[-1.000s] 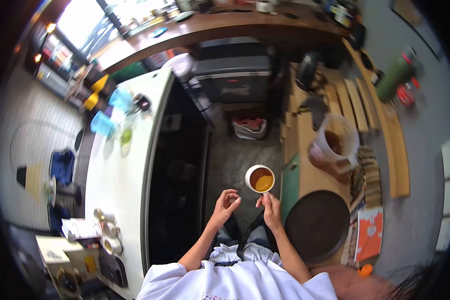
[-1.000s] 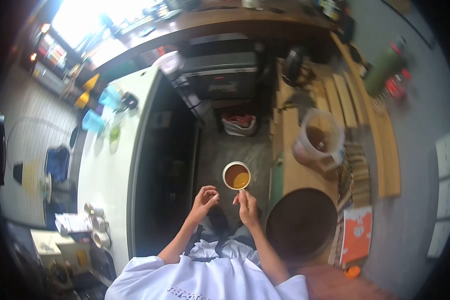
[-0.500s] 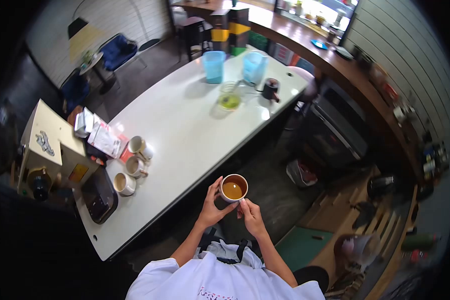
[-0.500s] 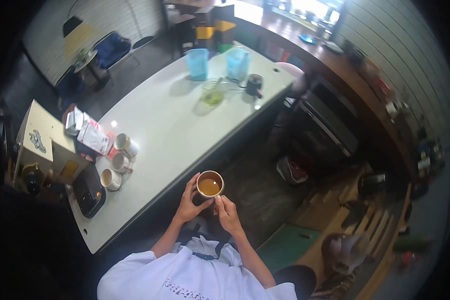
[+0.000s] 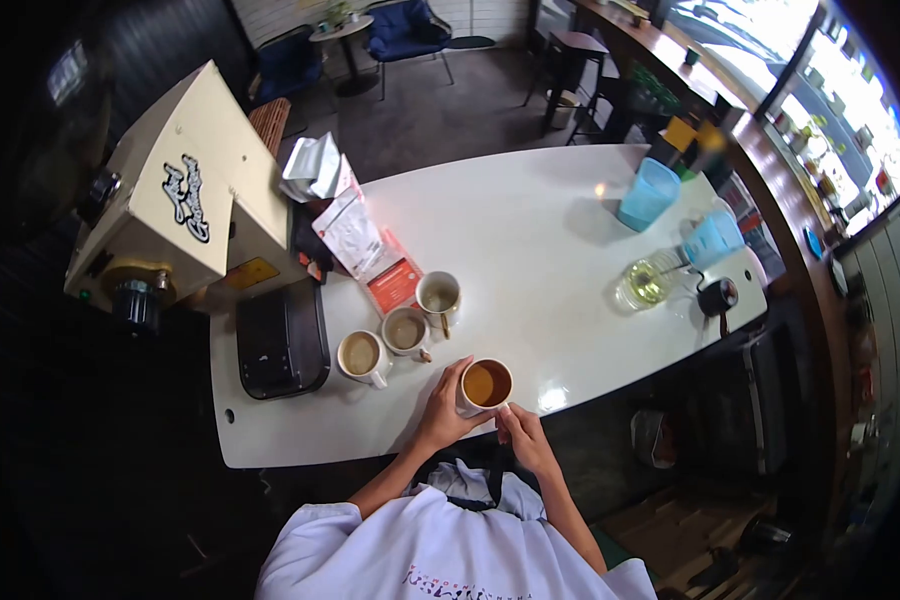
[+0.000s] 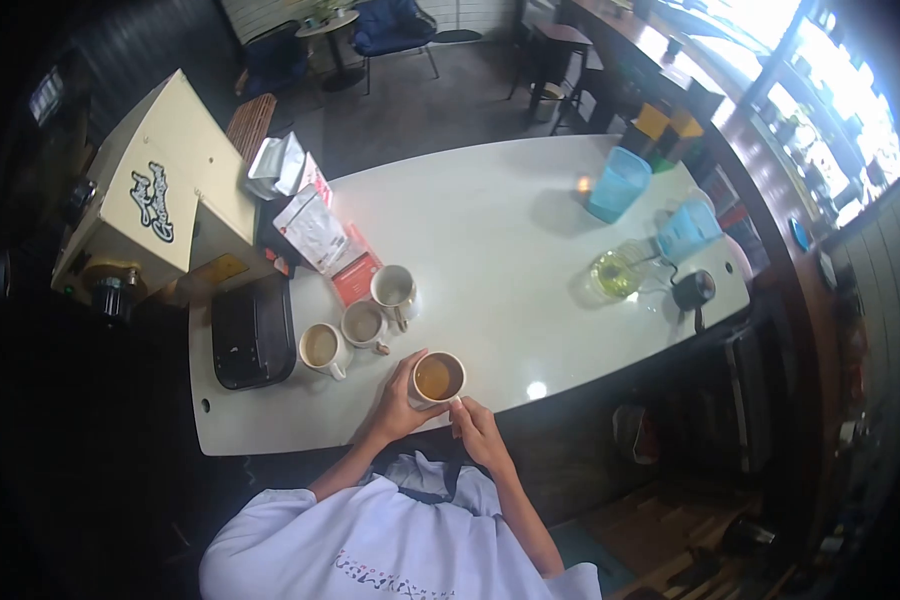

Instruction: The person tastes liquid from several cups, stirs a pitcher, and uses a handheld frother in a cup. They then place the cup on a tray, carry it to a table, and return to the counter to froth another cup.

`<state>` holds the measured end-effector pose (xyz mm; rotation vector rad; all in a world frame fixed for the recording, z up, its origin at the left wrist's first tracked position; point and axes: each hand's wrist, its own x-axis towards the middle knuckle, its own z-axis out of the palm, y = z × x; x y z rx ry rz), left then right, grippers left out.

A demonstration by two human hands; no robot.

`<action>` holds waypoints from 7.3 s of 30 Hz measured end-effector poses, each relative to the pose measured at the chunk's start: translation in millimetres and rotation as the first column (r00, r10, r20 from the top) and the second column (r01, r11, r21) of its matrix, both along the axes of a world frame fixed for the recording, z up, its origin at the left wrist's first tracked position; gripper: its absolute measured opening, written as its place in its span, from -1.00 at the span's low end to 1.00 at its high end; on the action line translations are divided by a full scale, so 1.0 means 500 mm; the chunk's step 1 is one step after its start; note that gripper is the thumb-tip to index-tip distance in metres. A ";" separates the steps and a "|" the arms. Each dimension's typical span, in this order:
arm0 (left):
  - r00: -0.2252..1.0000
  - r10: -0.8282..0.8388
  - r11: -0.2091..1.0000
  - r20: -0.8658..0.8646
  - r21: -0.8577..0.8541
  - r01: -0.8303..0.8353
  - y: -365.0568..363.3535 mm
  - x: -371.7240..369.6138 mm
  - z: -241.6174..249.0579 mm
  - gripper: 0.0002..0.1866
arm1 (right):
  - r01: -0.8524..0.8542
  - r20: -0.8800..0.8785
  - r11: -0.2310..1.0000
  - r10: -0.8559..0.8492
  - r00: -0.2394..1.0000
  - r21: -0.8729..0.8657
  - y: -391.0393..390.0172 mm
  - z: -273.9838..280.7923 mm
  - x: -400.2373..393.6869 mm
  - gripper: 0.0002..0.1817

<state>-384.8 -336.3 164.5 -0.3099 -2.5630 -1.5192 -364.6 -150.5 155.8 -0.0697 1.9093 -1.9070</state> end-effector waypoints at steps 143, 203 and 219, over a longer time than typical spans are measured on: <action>0.937 0.312 0.858 -0.155 -0.378 -0.348 -0.155 0.050 0.068 -0.13 | -0.194 -0.165 0.981 0.190 0.968 -0.009 -0.212 -0.022 -0.216 -0.67; 0.961 0.274 0.849 -0.025 -0.463 -0.254 -0.143 -0.029 0.108 -0.20 | 0.361 -0.105 0.926 -0.372 0.922 -0.112 0.097 0.084 -0.168 -0.65; 0.934 -0.320 0.945 0.162 0.132 0.301 0.056 -0.079 0.165 -0.56 | 0.452 -0.017 0.887 -0.455 0.890 -0.098 0.207 -0.028 -0.230 -0.66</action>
